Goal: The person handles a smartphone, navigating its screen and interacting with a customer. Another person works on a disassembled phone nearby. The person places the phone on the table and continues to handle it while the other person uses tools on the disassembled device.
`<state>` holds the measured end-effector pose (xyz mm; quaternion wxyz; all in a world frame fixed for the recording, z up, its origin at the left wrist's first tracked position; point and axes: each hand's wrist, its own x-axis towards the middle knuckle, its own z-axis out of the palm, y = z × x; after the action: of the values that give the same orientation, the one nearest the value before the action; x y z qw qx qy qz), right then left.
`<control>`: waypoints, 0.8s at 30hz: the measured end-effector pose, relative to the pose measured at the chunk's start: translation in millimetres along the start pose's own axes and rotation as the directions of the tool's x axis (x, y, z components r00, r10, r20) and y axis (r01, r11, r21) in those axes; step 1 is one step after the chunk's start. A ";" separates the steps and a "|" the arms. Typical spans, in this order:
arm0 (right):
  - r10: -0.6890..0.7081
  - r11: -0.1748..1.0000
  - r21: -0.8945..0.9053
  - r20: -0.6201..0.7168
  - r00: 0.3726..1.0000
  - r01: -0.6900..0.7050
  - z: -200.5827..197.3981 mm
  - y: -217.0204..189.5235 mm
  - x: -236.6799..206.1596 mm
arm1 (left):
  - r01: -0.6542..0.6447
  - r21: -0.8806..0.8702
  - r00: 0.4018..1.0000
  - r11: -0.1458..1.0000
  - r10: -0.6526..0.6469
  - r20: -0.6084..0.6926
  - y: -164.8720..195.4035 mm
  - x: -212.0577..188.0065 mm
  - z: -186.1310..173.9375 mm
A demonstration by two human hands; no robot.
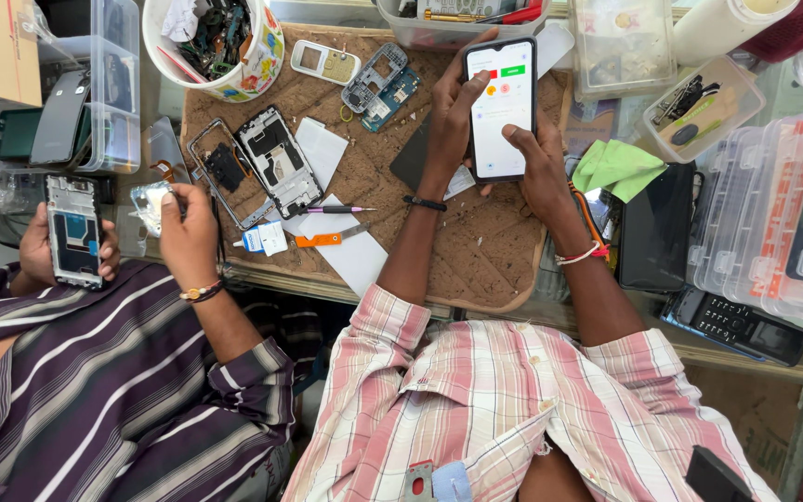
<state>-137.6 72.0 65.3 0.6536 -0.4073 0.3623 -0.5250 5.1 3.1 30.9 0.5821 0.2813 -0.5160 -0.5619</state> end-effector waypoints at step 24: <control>0.041 0.989 0.145 -0.009 0.999 -0.040 -18.3 18.8 4.6 | -0.009 -0.037 0.999 0.999 0.011 0.046 -0.3 0.0 -0.5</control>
<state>-145.9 66.9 40.4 0.6899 -0.3479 0.3353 -0.5391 5.4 2.9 30.5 0.5779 0.2549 -0.5203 -0.5747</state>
